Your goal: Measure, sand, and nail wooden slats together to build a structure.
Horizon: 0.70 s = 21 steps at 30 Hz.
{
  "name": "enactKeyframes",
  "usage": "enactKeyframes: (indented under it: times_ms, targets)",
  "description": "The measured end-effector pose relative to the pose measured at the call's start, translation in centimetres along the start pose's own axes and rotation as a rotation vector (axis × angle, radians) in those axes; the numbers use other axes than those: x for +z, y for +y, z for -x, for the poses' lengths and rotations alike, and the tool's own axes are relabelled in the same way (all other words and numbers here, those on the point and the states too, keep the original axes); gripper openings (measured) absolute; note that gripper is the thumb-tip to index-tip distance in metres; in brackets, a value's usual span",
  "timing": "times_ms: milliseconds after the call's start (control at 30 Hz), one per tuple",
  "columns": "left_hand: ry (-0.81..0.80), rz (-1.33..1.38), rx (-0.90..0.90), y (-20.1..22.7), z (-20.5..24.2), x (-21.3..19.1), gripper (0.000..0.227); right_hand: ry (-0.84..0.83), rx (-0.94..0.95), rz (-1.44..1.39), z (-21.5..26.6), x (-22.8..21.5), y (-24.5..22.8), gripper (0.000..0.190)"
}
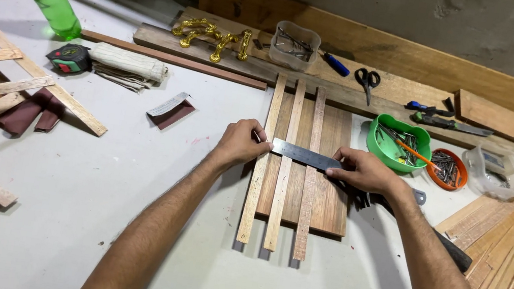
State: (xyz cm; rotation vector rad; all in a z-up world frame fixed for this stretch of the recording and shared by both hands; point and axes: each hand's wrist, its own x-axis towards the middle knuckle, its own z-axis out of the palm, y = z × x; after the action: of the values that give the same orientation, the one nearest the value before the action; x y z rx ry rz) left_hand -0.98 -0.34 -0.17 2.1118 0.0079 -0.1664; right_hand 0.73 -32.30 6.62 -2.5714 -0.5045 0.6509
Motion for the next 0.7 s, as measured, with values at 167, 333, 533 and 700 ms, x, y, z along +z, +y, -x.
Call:
enactKeyframes:
  times_ms: [167, 333, 533, 700]
  targets:
    - [0.093, -0.055, 0.006, 2.7, 2.5, -1.8, 0.037, 0.193, -0.066, 0.008, 3.0, -0.8, -2.5, 0.03]
    - [0.112, 0.169, -0.005, 4.6, 4.2, -4.2, 0.04, 0.247, -0.113, -0.39, 4.0, -1.5, -7.6, 0.026]
    - [0.209, 0.019, 0.292, 5.6, 7.8, -8.3, 0.043, 0.146, -0.286, -0.776, -0.1, 1.2, -14.6, 0.022]
    - [0.301, 0.123, 0.285, 1.9, 10.2, -12.2, 0.039, -0.035, -0.348, -0.813, -4.8, 5.7, -22.1, 0.017]
